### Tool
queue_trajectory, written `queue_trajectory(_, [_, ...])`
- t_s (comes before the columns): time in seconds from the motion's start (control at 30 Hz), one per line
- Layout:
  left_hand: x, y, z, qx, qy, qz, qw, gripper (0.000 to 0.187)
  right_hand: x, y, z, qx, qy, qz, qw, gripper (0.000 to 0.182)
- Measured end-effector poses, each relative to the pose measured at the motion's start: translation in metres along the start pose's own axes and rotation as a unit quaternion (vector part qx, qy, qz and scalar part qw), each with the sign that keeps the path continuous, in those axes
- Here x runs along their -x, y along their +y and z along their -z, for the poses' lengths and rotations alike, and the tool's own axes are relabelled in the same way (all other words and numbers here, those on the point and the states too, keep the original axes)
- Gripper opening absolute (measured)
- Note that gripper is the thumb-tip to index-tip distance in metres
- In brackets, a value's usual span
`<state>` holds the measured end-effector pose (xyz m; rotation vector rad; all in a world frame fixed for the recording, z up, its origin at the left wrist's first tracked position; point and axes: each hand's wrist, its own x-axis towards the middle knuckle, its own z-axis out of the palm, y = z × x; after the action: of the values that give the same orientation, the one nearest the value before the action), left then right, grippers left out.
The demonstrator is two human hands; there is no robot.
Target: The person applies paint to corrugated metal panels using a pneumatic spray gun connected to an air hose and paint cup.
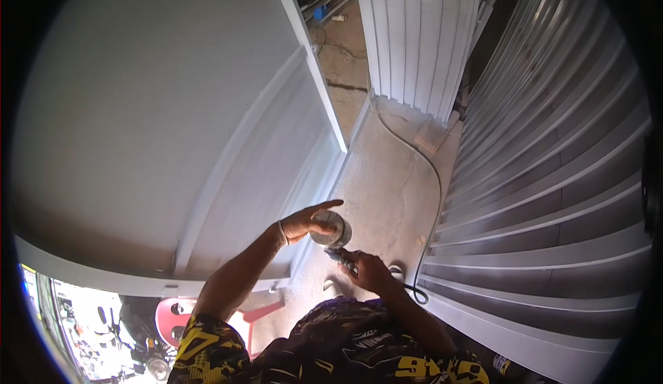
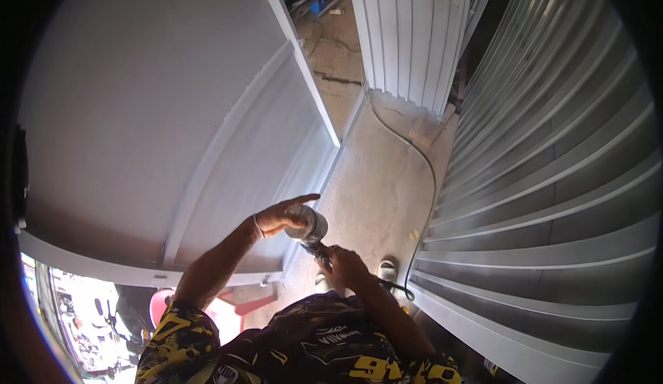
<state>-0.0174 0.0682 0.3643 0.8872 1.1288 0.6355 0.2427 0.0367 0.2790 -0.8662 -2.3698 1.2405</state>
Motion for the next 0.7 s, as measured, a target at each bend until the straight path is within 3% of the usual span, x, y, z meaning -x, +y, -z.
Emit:
queue_trajectory(0.23, [0.009, -0.003, -0.012, 0.049, 0.035, 0.017, 0.998, 0.091, -0.001, 0.005, 0.003, -0.020, -0.017, 0.030, 0.999, 0.049])
queue_trajectory(0.37, [0.017, 0.001, -0.015, 0.058, -0.017, 0.048, 0.997, 0.087, 0.005, 0.013, 0.002, -0.001, -0.031, 0.043, 0.999, 0.050])
queue_trajectory(0.5, [0.022, 0.022, -0.012, -0.118, 0.011, -0.013, 0.993, 0.086, 0.002, 0.002, 0.008, 0.024, -0.023, 0.027, 0.999, 0.048])
queue_trajectory(0.6, [0.043, 0.042, -0.031, -0.425, 0.077, -0.181, 0.883, 0.084, -0.001, -0.007, 0.013, 0.019, -0.013, 0.016, 1.000, 0.046])
queue_trajectory(0.7, [0.050, 0.044, -0.050, -0.497, 0.135, -0.228, 0.826, 0.076, -0.005, -0.011, 0.010, -0.006, 0.013, 0.027, 1.000, 0.044])
